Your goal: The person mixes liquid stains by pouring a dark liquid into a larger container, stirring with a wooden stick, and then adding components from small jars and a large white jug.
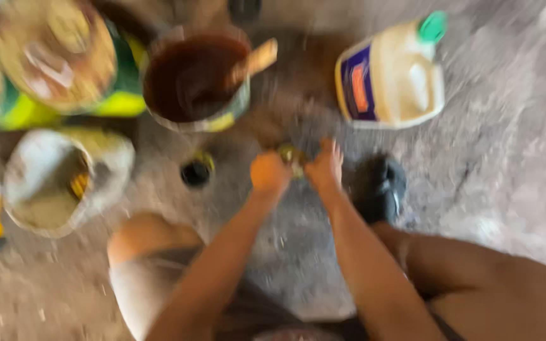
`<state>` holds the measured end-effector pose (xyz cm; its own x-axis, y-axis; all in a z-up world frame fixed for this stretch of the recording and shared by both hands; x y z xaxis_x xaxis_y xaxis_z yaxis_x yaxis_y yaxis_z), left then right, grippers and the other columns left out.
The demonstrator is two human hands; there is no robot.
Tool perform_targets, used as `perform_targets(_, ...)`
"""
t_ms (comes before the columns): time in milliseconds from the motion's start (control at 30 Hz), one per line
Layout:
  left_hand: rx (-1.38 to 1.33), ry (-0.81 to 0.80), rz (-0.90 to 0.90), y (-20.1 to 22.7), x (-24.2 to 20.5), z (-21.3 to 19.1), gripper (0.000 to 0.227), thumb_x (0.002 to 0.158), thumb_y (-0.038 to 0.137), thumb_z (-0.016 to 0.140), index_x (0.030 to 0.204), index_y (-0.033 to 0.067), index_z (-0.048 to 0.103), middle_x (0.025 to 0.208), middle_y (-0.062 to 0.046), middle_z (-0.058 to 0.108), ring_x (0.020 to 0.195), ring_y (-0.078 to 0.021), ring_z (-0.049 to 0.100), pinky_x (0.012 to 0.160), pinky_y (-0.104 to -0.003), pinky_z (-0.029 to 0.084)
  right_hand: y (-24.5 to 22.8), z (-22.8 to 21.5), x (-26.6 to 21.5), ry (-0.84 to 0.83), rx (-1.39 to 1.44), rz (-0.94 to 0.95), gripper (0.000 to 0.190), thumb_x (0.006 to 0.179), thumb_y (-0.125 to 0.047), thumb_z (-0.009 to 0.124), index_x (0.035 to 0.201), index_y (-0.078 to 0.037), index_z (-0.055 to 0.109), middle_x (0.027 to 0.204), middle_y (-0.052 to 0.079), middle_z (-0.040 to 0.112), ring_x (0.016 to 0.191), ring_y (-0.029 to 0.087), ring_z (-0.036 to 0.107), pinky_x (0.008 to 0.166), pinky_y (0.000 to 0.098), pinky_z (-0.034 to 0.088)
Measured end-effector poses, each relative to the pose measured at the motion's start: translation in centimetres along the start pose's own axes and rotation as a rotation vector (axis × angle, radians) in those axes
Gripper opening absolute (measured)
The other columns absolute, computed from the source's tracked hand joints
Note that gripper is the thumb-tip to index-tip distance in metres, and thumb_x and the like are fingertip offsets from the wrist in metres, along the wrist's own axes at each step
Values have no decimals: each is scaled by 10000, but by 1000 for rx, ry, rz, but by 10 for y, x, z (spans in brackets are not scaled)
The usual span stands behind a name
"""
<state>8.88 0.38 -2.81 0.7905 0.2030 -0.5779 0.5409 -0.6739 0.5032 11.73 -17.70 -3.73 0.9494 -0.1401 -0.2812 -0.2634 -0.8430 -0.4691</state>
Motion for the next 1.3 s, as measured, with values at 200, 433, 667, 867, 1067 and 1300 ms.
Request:
perform_targets(200, 172, 321, 312, 14, -32, -12, 619, 864, 302, 720, 1376, 59, 473, 1154, -211, 621, 1088, -405, 602, 891, -546, 473, -30, -26, -17, -126, -142, 149, 929, 690, -456, 926, 1441, -192, 447, 1439, 169, 482, 1365, 441, 410, 1024, 668, 385)
perform_targets(433, 250, 363, 697, 31, -51, 2, 809, 843, 188, 742, 1555, 71, 378, 1211, -148, 585, 1162, -342, 544, 981, -507, 423, -20, 1, -5, -84, -264, -1, 803, 740, -193, 813, 1477, -250, 500, 1536, 173, 453, 1407, 440, 379, 1049, 663, 360)
perform_targets(667, 64, 453, 530, 24, -126, -145, 993, 547, 347, 881, 1383, 46, 436, 1120, -187, 598, 1127, -390, 517, 951, -532, 395, -63, -96, 17, 24, -104, -362, 709, 799, -444, 888, 1312, -4, 673, 1305, 279, 650, 1205, 417, 615, 1019, 486, 484)
perform_targets(867, 18, 925, 471, -82, -214, -320, 1026, 652, 357, 907, 1492, 17, 425, 1149, -156, 611, 1095, -387, 549, 977, -543, 410, -116, -135, 17, 37, 0, -300, 684, 819, -482, 841, 1314, -33, 693, 1277, 250, 685, 1136, 362, 670, 960, 472, 522)
perform_targets(1067, 241, 1007, 65, -193, -203, -377, 988, 668, 276, 829, 1525, 37, 400, 1241, -207, 562, 1202, -427, 464, 1041, -588, 336, -144, -156, 27, 67, -276, -537, 637, 830, -498, 847, 1282, -67, 722, 1258, 257, 677, 1151, 408, 639, 991, 489, 493)
perform_targets(1300, 302, 815, -57, -234, -167, -373, 1008, 607, 387, 871, 1467, 65, 458, 1381, -241, 517, 1305, -456, 383, 1078, -684, 205, -195, -245, 46, 116, -387, -591, 623, 812, -409, 857, 1332, -104, 699, 1389, 241, 629, 1287, 387, 568, 1084, 460, 443)
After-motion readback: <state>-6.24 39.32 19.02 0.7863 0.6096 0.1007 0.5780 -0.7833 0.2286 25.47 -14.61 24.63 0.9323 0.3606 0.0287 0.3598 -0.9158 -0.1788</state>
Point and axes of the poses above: each hand's wrist, its own x-axis towards the middle knuckle, its own z-axis out of the palm, y = z × x, the point moved 7 cm from there along x, towards the middle knuckle
